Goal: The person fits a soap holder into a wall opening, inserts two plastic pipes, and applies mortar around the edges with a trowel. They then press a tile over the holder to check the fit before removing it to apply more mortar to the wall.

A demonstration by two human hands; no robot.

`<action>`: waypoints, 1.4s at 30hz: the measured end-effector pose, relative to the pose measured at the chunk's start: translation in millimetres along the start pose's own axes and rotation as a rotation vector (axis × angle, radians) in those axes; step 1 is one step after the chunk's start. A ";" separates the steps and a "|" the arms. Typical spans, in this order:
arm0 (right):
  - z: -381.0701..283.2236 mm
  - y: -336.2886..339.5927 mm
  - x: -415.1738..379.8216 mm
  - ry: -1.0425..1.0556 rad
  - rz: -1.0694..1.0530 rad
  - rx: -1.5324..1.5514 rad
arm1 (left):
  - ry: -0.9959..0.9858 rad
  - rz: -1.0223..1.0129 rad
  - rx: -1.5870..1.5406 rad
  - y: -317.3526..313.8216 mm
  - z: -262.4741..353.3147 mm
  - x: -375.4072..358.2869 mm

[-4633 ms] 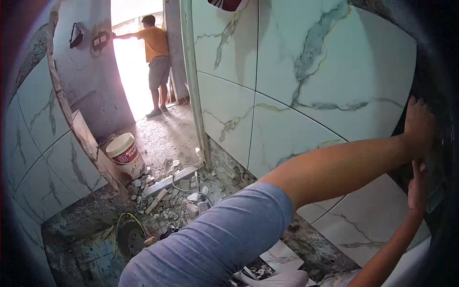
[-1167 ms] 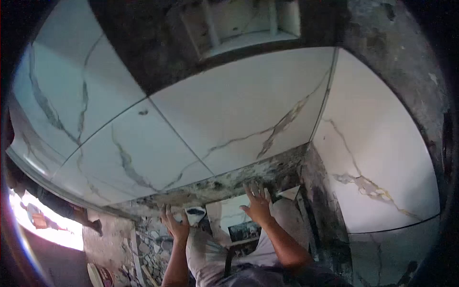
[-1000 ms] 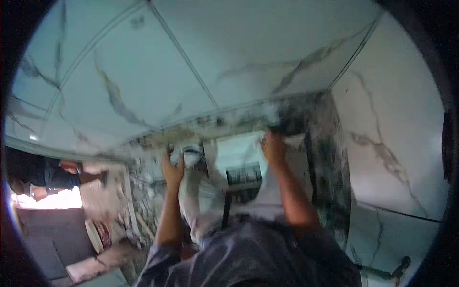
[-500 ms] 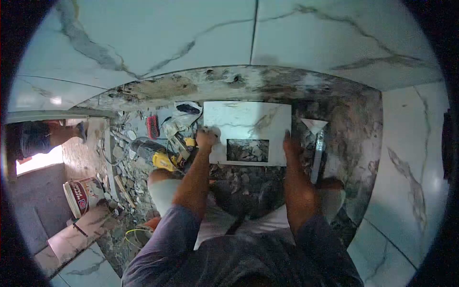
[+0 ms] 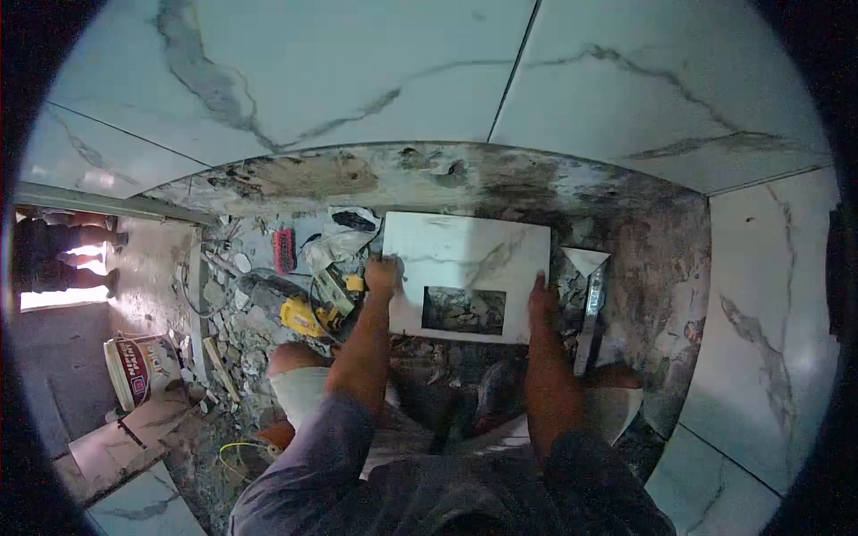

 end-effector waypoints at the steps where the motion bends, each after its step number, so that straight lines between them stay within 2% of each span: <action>1: 5.6 6.2 -15.8 0.059 0.024 -0.009 | 0.204 0.005 -0.005 81.9 98.4 -44.6; 3: 10.3 22.8 -41.1 0.177 0.099 -0.004 | 0.033 0.045 -0.124 105.8 102.5 -70.6; 4: 17.3 33.1 -56.1 0.248 0.172 0.021 | 0.384 -0.089 -0.189 109.5 94.3 -79.6; 5: 20.6 41.1 -69.1 0.310 0.262 0.050 | 0.178 0.023 -0.205 165.8 155.3 -112.4; 6: 38.7 59.3 -77.3 0.377 0.367 0.084 | 0.174 0.007 -0.484 189.9 169.1 -136.1; 7: 5.6 88.4 -68.5 0.442 0.480 0.122 | 0.163 -0.035 -0.760 210.1 177.5 -151.5; 8: 9.2 97.5 -78.2 0.586 0.618 0.058 | 0.150 -0.123 -0.922 248.7 210.7 -172.9; 9: 2.4 105.9 -83.7 0.717 0.757 -0.021 | -0.342 0.122 -0.303 251.9 176.6 -157.0; 10: -25.2 134.7 -98.7 0.720 0.826 0.018 | -0.119 0.122 -0.942 251.8 178.0 -164.3; 12: -58.4 180.7 -161.1 0.409 0.283 0.681 | 0.030 -0.016 -1.120 324.6 253.1 -202.1; 13: -65.2 195.2 -169.7 0.573 0.084 0.810 | -0.004 -0.018 -1.124 341.2 262.8 -197.5; 14: -79.8 210.2 -175.9 0.590 0.086 0.829 | -0.165 0.018 -1.091 357.9 272.9 -192.3; 15: -98.8 230.2 -186.9 0.741 0.205 1.083 | -0.320 0.056 -1.045 376.1 283.7 -193.2; 16: -112.4 255.3 -203.7 0.879 0.328 1.334 | -0.304 0.156 -1.003 398.7 313.0 -200.7; 17: -124.8 284.7 -220.7 0.923 0.410 1.257 | -0.286 0.255 -0.966 417.8 347.5 -203.7; 18: -143.8 316.6 -236.5 0.956 0.493 1.174 | -0.420 0.417 -0.962 435.8 389.6 -206.4; 19: -153.1 341.4 -243.4 1.012 0.540 1.191 | -0.441 0.487 -0.945 456.1 415.8 -206.6; 21: -181.4 394.9 -262.7 1.090 0.700 1.207 | -0.690 0.341 -1.111 500.7 466.3 -201.8; 22: -197.3 422.3 -278.8 1.109 0.817 1.209 | -0.994 0.778 -0.430 519.4 476.0 -178.2; 23: -210.9 450.2 -290.5 1.131 0.895 1.163 | -0.925 0.518 -0.900 540.8 524.0 -197.8; 24: -224.2 477.7 -298.2 1.154 0.972 1.114 | -1.131 0.820 -0.353 558.5 543.7 -188.0; 25: -239.5 503.4 -299.0 1.193 0.979 1.137 | -0.994 0.458 -1.013 571.9 579.3 -195.4; 26: -253.7 525.4 -299.6 1.228 0.985 1.160 | -1.186 0.354 -0.994 585.1 603.7 -188.7; 28: -279.3 559.1 -306.9 1.244 0.775 1.182 | -1.165 0.438 -0.880 601.3 658.7 -203.9; 30: -299.1 590.6 -300.9 1.262 1.068 1.084 | -1.274 0.455 -0.854 612.3 696.7 -204.0; 33: -321.5 627.7 -280.9 1.179 1.101 1.006 | -1.284 0.411 -0.891 620.6 732.9 -199.9; 37: -338.8 643.0 -278.4 1.278 1.162 1.008 | -1.303 0.360 -1.030 620.2 757.6 -191.5; 40: -355.0 653.2 -264.1 1.263 1.043 1.044 | -1.243 0.395 -1.018 617.1 763.1 -189.0; 42: -359.3 653.6 -259.8 1.296 1.127 1.064 | -1.278 0.424 -1.024 614.3 763.7 -188.5</action>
Point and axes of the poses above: each hand's wrist, its own x-axis towards the middle knuckle, its own y-axis out of the back of the hand, z = x × y, the point moved 3 cm from there along x, towards the middle knuckle, and after that the axes turned 1 degree about -y, right-handed, at the moved point
